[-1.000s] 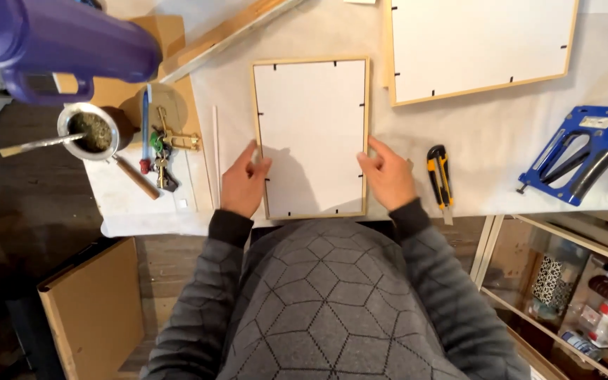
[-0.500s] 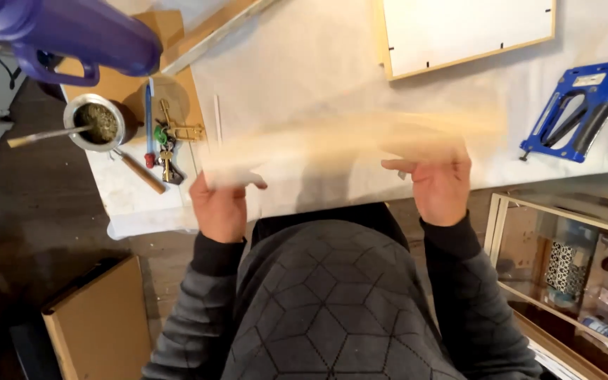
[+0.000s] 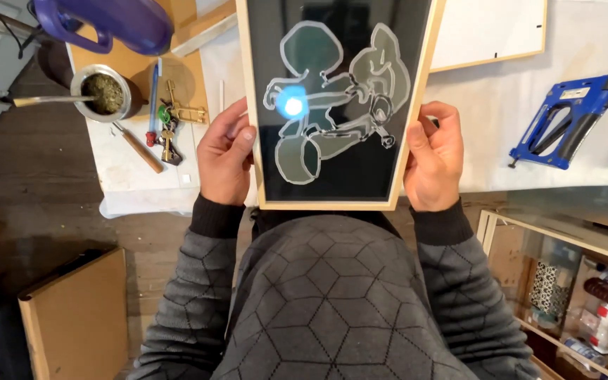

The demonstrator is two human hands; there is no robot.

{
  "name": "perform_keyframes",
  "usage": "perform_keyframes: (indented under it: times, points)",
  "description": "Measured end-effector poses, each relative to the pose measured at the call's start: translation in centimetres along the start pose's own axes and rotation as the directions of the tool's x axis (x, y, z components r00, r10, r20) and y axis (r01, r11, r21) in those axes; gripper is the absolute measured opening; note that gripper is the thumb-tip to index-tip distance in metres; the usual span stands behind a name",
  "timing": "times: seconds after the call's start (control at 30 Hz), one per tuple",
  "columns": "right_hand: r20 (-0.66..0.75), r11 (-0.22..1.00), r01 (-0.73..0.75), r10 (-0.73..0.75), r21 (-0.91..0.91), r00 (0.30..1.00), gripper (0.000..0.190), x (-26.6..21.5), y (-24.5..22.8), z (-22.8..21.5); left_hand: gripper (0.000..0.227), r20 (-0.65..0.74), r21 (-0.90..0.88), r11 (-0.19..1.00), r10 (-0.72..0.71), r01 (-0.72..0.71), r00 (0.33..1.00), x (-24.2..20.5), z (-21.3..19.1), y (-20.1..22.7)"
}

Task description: The recorder frames a piece of art by assembling the mat, glass, and frame components.

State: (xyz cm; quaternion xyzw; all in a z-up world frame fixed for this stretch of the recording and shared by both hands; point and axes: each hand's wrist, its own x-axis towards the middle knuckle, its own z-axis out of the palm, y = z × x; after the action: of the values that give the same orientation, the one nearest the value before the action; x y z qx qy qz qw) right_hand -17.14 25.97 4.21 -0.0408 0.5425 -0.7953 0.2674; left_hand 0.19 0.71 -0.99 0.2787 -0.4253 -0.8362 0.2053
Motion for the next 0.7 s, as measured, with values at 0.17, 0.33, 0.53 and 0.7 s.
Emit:
perform_keyframes:
  times: [0.17, 0.33, 0.53, 0.7]
  points:
    - [0.018, 0.999, -0.010, 0.009, 0.038, 1.000, 0.030, 0.8, 0.6, -1.1, 0.043, 0.015, 0.009, 1.000, -0.021, 0.021, 1.000, -0.3, 2.2, 1.8]
    - [0.010, 0.997, 0.019, -0.020, 0.071, 1.000, 0.026, 1.2, 0.3, -1.4, 0.041, 0.018, 0.073, 0.993, -0.094, 0.093, 0.995, -0.2, 1.3, 0.6]
    - [0.010, 0.998, 0.045, -0.045, 0.040, 0.999, 0.025, 1.1, 0.1, -2.1, 0.056, 0.140, 0.078, 0.996, -0.047, 0.036, 0.989, -0.9, 0.3, -0.8]
    - [0.026, 0.997, 0.041, -0.042, 0.062, 0.999, 0.024, 1.2, 0.3, -2.5, 0.062, 0.209, -0.026, 1.000, -0.007, 0.013, 0.978, -1.3, 1.1, -0.5]
